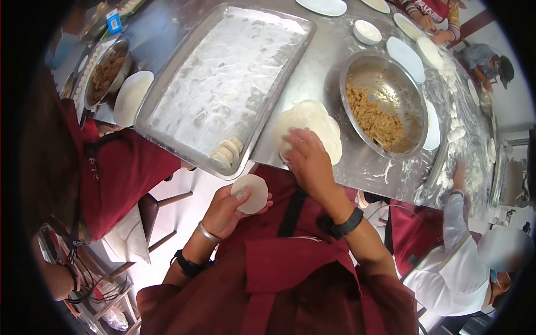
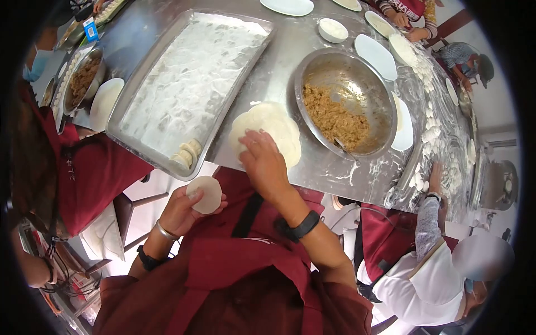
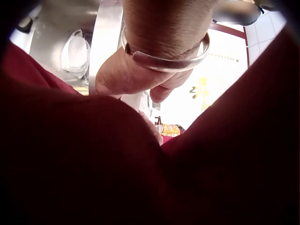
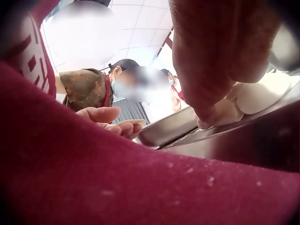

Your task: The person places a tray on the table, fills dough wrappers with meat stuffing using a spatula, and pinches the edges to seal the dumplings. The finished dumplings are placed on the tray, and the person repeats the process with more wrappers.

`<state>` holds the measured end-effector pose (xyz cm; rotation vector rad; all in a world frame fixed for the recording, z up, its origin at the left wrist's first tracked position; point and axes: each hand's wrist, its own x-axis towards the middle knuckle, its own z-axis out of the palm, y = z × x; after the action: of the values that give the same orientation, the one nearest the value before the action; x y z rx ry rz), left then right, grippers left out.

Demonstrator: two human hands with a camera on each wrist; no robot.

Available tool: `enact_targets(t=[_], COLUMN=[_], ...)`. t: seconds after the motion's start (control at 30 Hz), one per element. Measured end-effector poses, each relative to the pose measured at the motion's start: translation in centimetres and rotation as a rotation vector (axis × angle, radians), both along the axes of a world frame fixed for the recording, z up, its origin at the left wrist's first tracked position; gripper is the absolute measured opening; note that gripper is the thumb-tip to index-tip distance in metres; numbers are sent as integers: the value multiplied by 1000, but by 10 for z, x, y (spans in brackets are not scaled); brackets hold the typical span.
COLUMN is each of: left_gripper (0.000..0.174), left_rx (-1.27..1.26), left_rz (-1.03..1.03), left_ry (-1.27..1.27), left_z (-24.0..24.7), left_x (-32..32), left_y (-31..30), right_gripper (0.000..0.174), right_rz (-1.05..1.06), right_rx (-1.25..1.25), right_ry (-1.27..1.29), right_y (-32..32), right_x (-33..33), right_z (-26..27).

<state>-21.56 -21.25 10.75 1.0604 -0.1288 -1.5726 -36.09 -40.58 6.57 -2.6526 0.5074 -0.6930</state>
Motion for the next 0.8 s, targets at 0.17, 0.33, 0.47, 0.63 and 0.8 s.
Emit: enact_targets(t=[0.17, 0.33, 0.47, 0.63, 0.8], left_gripper=[41, 42, 46, 55, 59], left_rx=[-9, -1, -37, -112, -121], left_rz=[-12, -55, -66, -74, -96], left_ry=[7, 15, 39, 39, 41], left_z=[-8, -6, 4, 14, 22], left_x=[1, 6, 5, 6, 9], left_y=[1, -3, -10, -17, -20], right_gripper=[21, 29, 28, 26, 37], right_rz=[-51, -143, -138, -257, -430], right_rx=[89, 233, -87, 164, 351], right_ry=[-56, -249, -293, -142, -162], right_y=[19, 1, -23, -13, -9], right_x=[-19, -18, -13, -43, -69], right_z=[32, 57, 67, 38, 10])
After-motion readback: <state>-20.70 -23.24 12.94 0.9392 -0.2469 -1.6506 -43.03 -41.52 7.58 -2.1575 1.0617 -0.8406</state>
